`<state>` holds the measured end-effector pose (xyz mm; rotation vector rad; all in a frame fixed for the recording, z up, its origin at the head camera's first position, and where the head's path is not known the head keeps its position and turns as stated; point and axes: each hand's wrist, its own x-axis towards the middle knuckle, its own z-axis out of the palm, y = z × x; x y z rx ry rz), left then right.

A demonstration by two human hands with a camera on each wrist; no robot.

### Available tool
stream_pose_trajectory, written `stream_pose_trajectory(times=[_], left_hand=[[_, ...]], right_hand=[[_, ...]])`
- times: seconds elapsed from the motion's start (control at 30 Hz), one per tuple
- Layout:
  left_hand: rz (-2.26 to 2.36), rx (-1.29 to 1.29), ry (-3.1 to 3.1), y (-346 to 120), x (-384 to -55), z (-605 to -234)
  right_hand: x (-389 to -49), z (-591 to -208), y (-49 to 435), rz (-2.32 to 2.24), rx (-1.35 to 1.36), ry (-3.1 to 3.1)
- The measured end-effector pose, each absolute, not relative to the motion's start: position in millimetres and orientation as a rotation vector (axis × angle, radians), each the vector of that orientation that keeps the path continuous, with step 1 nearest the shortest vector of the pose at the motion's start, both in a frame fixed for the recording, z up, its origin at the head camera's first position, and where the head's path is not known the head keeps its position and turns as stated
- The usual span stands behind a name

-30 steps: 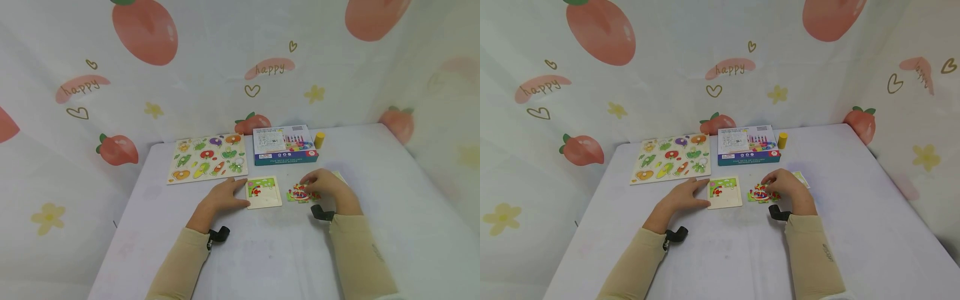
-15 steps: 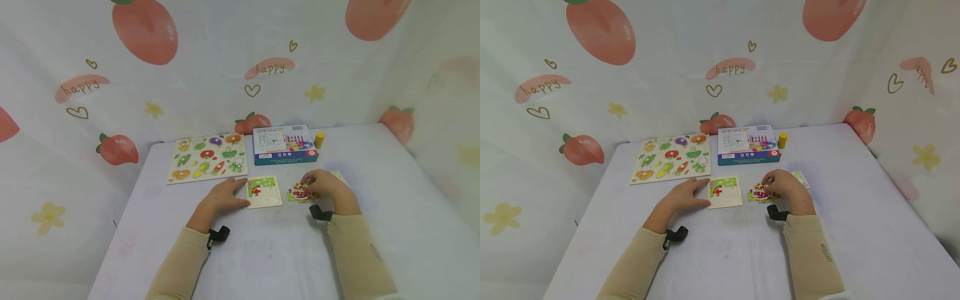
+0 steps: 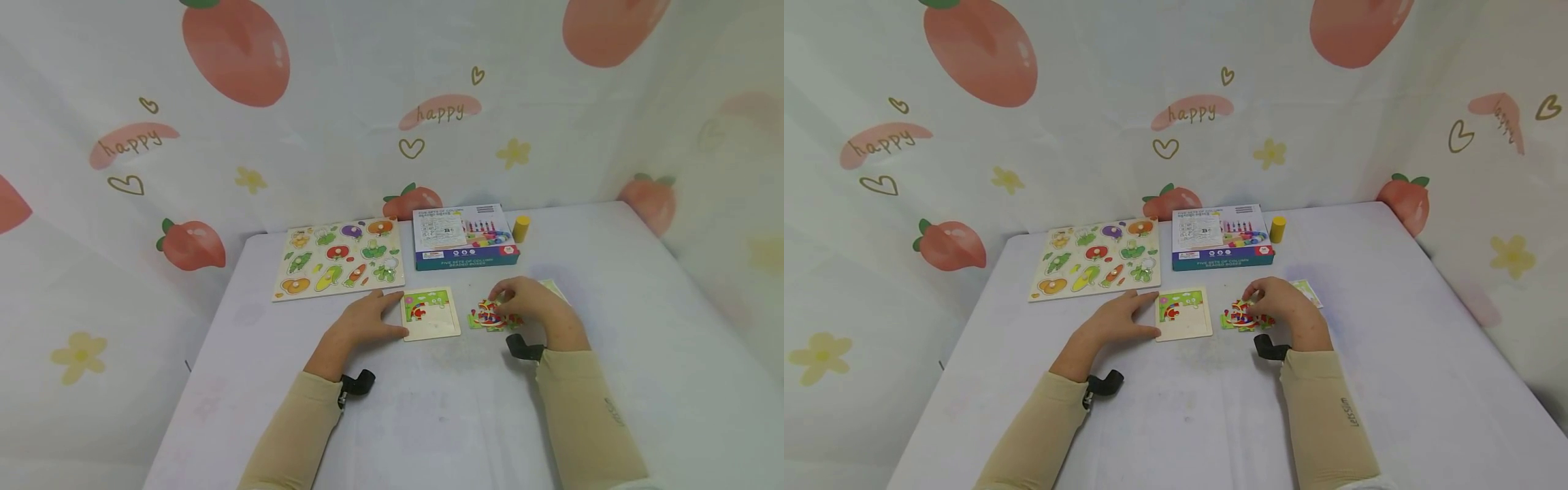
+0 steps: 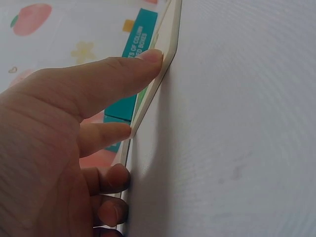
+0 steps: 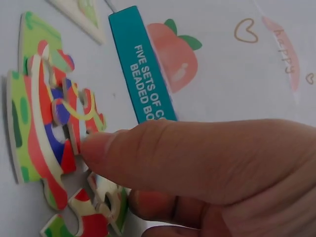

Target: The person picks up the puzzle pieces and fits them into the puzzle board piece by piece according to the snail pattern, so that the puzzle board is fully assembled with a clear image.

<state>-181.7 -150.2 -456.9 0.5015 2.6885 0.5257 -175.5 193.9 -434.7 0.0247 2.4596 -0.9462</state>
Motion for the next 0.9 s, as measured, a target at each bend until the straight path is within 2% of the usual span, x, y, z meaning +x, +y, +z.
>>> stream_pose_trajectory(times=[0.53,0.9], left_hand=[[0.518,0.504,2.694,-150.2,-181.2,-456.7],[0.519,0.502,2.697,-149.8,-182.0,-459.1]], right_hand=[[-179.6,-434.3,190.5,-0.981,0.03,2.469],[-170.7,-410.6,201.3,-0.952,-0.068,2.59]])
